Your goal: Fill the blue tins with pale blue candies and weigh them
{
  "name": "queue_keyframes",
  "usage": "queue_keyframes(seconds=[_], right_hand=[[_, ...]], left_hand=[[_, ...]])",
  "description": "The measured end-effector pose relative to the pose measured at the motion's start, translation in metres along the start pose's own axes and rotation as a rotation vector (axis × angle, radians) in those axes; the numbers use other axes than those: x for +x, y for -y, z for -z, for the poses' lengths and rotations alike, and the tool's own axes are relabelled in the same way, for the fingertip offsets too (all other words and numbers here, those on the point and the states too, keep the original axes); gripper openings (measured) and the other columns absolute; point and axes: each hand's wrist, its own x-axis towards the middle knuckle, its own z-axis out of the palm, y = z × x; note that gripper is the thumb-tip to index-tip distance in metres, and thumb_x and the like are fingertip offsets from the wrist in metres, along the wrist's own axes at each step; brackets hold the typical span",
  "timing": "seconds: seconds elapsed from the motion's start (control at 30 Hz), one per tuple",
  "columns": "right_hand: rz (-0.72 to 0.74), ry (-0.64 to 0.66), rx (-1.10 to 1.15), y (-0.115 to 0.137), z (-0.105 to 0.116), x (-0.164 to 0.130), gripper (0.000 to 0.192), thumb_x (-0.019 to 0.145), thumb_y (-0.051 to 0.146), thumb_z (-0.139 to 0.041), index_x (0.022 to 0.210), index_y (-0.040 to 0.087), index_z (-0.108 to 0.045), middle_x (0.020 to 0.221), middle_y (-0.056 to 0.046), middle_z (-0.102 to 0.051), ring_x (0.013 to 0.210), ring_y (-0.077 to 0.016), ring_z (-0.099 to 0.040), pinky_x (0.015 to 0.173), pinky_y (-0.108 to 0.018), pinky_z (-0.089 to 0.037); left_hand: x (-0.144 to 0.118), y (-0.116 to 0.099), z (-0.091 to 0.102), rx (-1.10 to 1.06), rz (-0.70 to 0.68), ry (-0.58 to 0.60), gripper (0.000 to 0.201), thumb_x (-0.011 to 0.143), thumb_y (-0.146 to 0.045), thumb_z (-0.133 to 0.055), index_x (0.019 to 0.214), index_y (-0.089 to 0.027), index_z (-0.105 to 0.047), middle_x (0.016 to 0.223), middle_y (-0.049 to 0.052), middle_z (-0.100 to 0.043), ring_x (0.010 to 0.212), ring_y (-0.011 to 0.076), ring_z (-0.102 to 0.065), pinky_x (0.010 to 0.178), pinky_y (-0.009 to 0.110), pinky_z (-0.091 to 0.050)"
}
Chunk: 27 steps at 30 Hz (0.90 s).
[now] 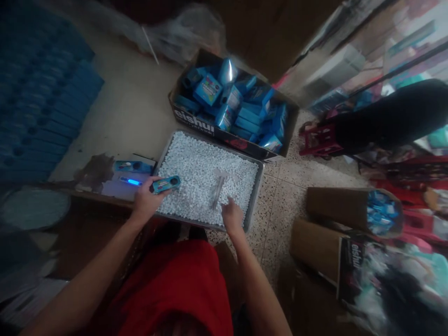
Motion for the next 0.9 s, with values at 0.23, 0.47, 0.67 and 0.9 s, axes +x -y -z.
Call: queue_keyframes(seconds=[0.23,0.47,0.67,0.9], right_hand=[[0.659,0.158,-0.515,0.019,0.041,0.093,0.042,0.102,0.013,-0.042,0.135,0.019,-0.068,0.142,-0.016,-0.062,0.124,-0.0289,-0.054,0.100,-0.039,-0.041],[0.968,0.336,-0.720,0.008,0.065,0.146,0.027,0.098,0.018,-0.052,0.104,0.018,-0.079,0.103,-0.016,-0.077,0.103,-0.0306,-0.063,0.095,-0.044,-0.040],[0.483,0.117,-0.386,-0.116,0.138,0.100,0.033,0.087,0.036,-0.052,0.097,0.034,-0.083,0.104,-0.010,-0.080,0.089,-0.0335,-0.074,0.074,-0.046,-0.055],[0.131,0.115,0.212,-0.065,0.027,0.083,0.032,0.062,0.053,-0.069,0.073,0.024,-0.078,0.078,-0.011,-0.079,0.076,-0.0348,-0.071,0.066,-0.044,-0.055]], left_hand=[[-0.027,0.001,0.001,-0.006,-0.056,-0.005,0.035,0.075,-0.020,-0.079,0.108,-0.020,-0.069,0.103,0.005,-0.075,0.094,0.0229,-0.071,0.089,0.034,-0.055],[-0.060,-0.005,-0.015,-0.087,-0.048,0.046,0.035,0.074,-0.005,-0.075,0.105,-0.020,-0.068,0.107,0.006,-0.075,0.103,0.0237,-0.071,0.094,0.037,-0.055],[-0.056,-0.014,-0.018,-0.144,-0.018,-0.004,0.037,0.072,-0.001,-0.076,0.103,-0.019,-0.068,0.106,0.007,-0.075,0.103,0.0238,-0.071,0.093,0.036,-0.056],[-0.056,-0.004,-0.006,-0.155,0.003,-0.044,0.034,0.074,-0.004,-0.076,0.103,-0.021,-0.069,0.104,0.006,-0.075,0.100,0.0232,-0.071,0.091,0.036,-0.056]])
